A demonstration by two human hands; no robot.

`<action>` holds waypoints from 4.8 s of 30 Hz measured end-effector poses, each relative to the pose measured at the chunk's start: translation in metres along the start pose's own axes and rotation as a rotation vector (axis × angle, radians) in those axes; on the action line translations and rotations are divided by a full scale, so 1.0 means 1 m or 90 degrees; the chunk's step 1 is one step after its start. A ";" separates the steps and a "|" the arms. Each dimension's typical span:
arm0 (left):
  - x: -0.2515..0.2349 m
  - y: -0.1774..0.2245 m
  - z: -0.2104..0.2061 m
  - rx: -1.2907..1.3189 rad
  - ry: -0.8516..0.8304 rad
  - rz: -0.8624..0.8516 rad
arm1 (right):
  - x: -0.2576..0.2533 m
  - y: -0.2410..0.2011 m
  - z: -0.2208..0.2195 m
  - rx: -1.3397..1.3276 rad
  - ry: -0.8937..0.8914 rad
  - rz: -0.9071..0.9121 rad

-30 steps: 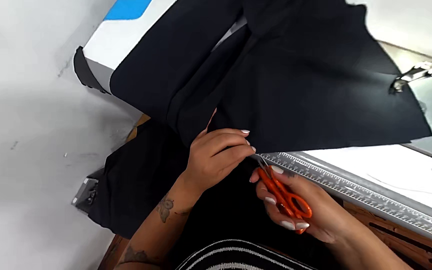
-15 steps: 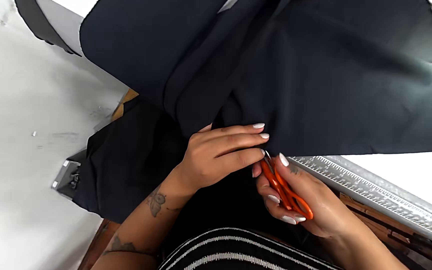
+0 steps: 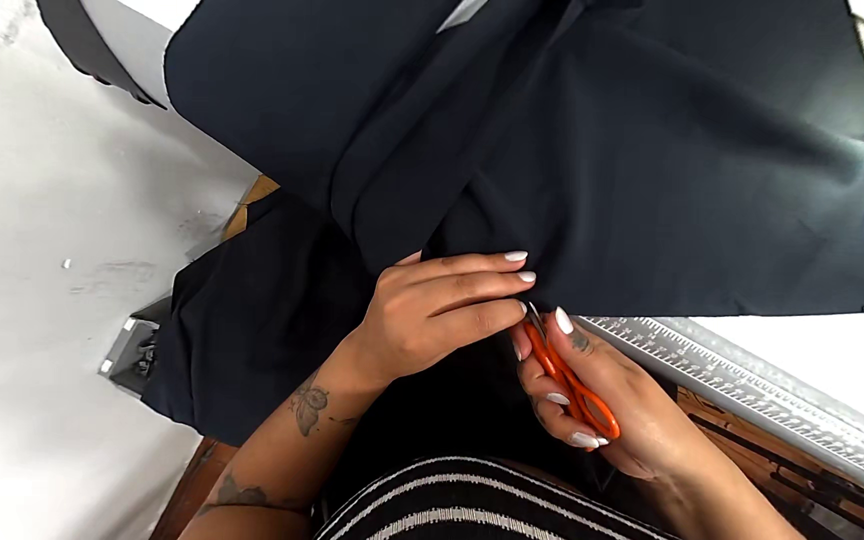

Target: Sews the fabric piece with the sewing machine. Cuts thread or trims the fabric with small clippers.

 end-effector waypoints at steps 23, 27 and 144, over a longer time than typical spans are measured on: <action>0.001 0.001 0.001 0.021 0.005 -0.004 | -0.002 -0.002 -0.001 0.018 -0.040 -0.005; 0.001 0.001 0.001 0.020 0.002 -0.002 | -0.002 -0.001 -0.001 0.015 -0.034 -0.005; -0.077 0.048 -0.120 -0.065 -0.223 -0.023 | 0.085 0.031 0.052 -0.212 0.138 0.252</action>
Point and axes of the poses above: each hand's wrist, its own x-axis away from the middle knuckle, its own z-axis out of the back of the hand, y = z × x, the point moved 8 cm from there along -x, towards the middle knuckle, and after that the axes turned 3 degrees about -y, right-handed, at the moved point
